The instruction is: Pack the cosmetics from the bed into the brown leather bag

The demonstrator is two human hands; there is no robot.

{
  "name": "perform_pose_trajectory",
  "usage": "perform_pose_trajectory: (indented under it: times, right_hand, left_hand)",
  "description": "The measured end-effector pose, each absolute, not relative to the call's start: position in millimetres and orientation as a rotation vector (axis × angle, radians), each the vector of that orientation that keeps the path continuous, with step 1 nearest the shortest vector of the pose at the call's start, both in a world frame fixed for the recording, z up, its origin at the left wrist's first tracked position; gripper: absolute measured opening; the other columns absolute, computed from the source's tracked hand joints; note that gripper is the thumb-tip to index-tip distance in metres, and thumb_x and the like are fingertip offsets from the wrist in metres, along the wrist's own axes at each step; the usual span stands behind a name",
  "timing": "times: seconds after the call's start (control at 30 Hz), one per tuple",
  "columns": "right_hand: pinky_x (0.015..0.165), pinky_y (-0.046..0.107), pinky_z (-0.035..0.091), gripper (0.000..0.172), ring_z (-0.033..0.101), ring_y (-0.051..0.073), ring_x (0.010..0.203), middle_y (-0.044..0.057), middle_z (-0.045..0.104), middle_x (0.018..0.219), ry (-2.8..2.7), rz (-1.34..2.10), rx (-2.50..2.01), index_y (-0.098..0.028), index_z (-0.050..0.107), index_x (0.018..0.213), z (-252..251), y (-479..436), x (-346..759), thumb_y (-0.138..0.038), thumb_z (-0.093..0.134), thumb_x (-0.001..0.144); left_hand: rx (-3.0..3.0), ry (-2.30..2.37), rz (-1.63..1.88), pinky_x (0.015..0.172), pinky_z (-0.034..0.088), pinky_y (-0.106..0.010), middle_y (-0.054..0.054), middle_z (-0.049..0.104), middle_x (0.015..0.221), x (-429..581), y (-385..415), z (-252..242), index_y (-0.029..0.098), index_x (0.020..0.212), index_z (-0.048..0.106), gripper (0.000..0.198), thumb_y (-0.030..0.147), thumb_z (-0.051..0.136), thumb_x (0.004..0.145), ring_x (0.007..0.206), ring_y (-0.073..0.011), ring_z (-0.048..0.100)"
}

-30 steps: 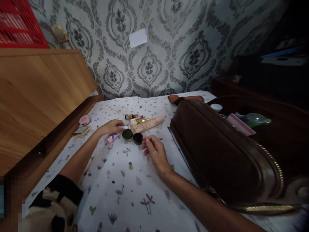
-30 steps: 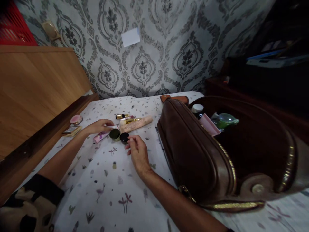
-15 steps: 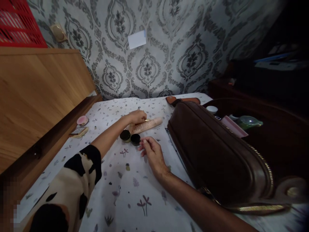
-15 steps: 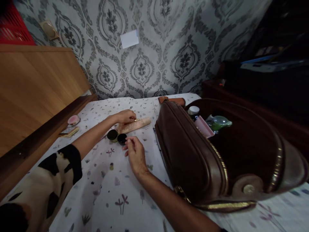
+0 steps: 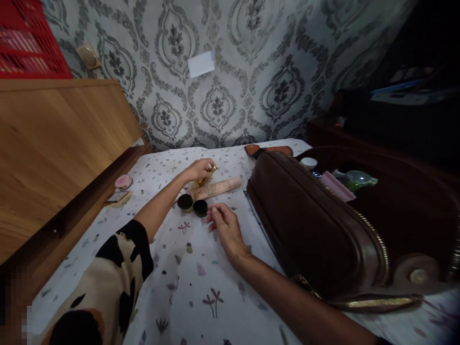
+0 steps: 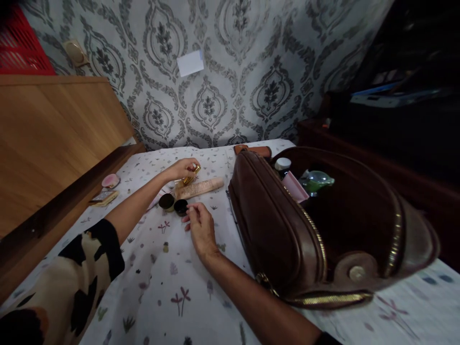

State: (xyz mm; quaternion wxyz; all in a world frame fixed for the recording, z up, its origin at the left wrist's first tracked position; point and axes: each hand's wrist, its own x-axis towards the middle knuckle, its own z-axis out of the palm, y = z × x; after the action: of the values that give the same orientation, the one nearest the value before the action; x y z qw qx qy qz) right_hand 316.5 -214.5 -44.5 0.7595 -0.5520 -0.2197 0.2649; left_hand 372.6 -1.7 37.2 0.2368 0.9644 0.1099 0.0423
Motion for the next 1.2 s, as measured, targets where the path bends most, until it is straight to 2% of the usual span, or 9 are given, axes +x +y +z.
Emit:
perform_pose_trajectory:
  times: [0.07, 0.13, 0.33, 0.43, 0.63, 0.77, 1.0, 1.1, 1.2]
  right_hand:
    - [0.050, 0.026, 0.046, 0.036, 0.059, 0.014, 0.061, 0.003, 0.063, 0.076, -0.478, 0.571, -1.203, -0.018, 0.064, 0.087, -44, -214, 317, -0.052, 0.060, 0.076]
    - [0.050, 0.025, 0.047, 0.037, 0.060, 0.015, 0.062, 0.003, 0.063, 0.076, -0.476, 0.571, -1.197, -0.018, 0.063, 0.087, -43, -214, 316, -0.053, 0.062, 0.076]
    - [0.052, 0.025, 0.050, 0.051, 0.067, 0.018, 0.075, 0.006, 0.066, 0.094, -0.443, 0.662, -1.068, -0.020, 0.061, 0.101, -33, -218, 312, -0.064, 0.070, 0.075]
    - [0.052, 0.026, 0.050, 0.055, 0.067, 0.018, 0.073, 0.007, 0.067, 0.099, -0.467, 0.743, -0.992, -0.020, 0.062, 0.101, -28, -221, 310, -0.069, 0.067, 0.077]
    - [0.052, 0.026, 0.045, 0.046, 0.059, 0.015, 0.065, 0.003, 0.066, 0.084, -0.539, 0.747, -1.014, -0.019, 0.067, 0.089, -24, -223, 310, -0.062, 0.076, 0.074]
    - [0.051, 0.025, 0.043, 0.046, 0.058, 0.014, 0.065, 0.003, 0.066, 0.085, -0.540, 0.729, -1.035, -0.018, 0.069, 0.087, -25, -221, 312, -0.060, 0.078, 0.072]
    - [0.052, 0.026, 0.044, 0.042, 0.057, 0.015, 0.060, 0.001, 0.065, 0.069, -0.644, 0.648, -1.153, -0.018, 0.070, 0.089, -25, -223, 310, -0.055, 0.080, 0.072]
    - [0.055, 0.027, 0.045, 0.041, 0.058, 0.015, 0.063, 0.001, 0.067, 0.074, -0.690, 0.627, -1.189, -0.019, 0.069, 0.091, -26, -224, 309, -0.053, 0.080, 0.072]
    - [0.065, 0.031, 0.048, 0.037, 0.061, 0.018, 0.074, 0.004, 0.069, 0.086, -0.788, 0.569, -1.242, -0.020, 0.072, 0.096, -29, -225, 310, -0.047, 0.080, 0.072]
  left_hand:
    - [2.545, 0.282, 0.209, 0.066, 0.045, -0.025, 0.001, 0.063, 0.078, 358, -4, 43, 0.015, 0.115, 0.063, 0.044, 0.020, 0.061, 0.072, 0.073, -0.0157, 0.060]
    - [2.360, 0.221, 0.308, 0.070, 0.047, -0.026, 0.000, 0.065, 0.082, 338, -10, 49, 0.016, 0.116, 0.061, 0.041, 0.022, 0.062, 0.075, 0.078, -0.0161, 0.063]
    - [1.948, 0.175, 0.478, 0.070, 0.049, -0.024, -0.004, 0.069, 0.096, 267, -55, 49, 0.017, 0.099, 0.059, 0.032, 0.037, 0.075, 0.079, 0.082, -0.0147, 0.063]
    - [1.916, 0.199, 0.511, 0.071, 0.051, -0.025, -0.003, 0.066, 0.096, 237, -80, 39, 0.018, 0.095, 0.058, 0.034, 0.044, 0.076, 0.081, 0.082, -0.0148, 0.062]
    - [2.253, 0.236, 0.588, 0.068, 0.044, -0.024, 0.000, 0.061, 0.086, 204, -97, 23, 0.020, 0.102, 0.059, 0.026, 0.046, 0.057, 0.097, 0.075, -0.0138, 0.056]
    - [2.291, 0.201, 0.670, 0.066, 0.040, -0.026, 0.000, 0.057, 0.082, 198, -90, 19, 0.020, 0.109, 0.058, 0.033, 0.048, 0.043, 0.103, 0.069, -0.0136, 0.051]
    - [2.169, 0.328, 0.651, 0.056, 0.033, -0.025, 0.006, 0.046, 0.060, 199, -86, 11, 0.020, 0.083, 0.051, 0.039, 0.055, 0.045, 0.101, 0.054, -0.0106, 0.040]
    - [2.160, 0.407, 0.690, 0.054, 0.029, -0.026, 0.006, 0.039, 0.056, 201, -86, 11, 0.021, 0.069, 0.042, 0.047, 0.058, 0.046, 0.098, 0.053, -0.0102, 0.035]
    - [2.189, 0.429, 0.695, 0.055, 0.027, -0.026, 0.005, 0.035, 0.057, 201, -87, 13, 0.020, 0.062, 0.037, 0.053, 0.061, 0.046, 0.096, 0.056, -0.0099, 0.033]
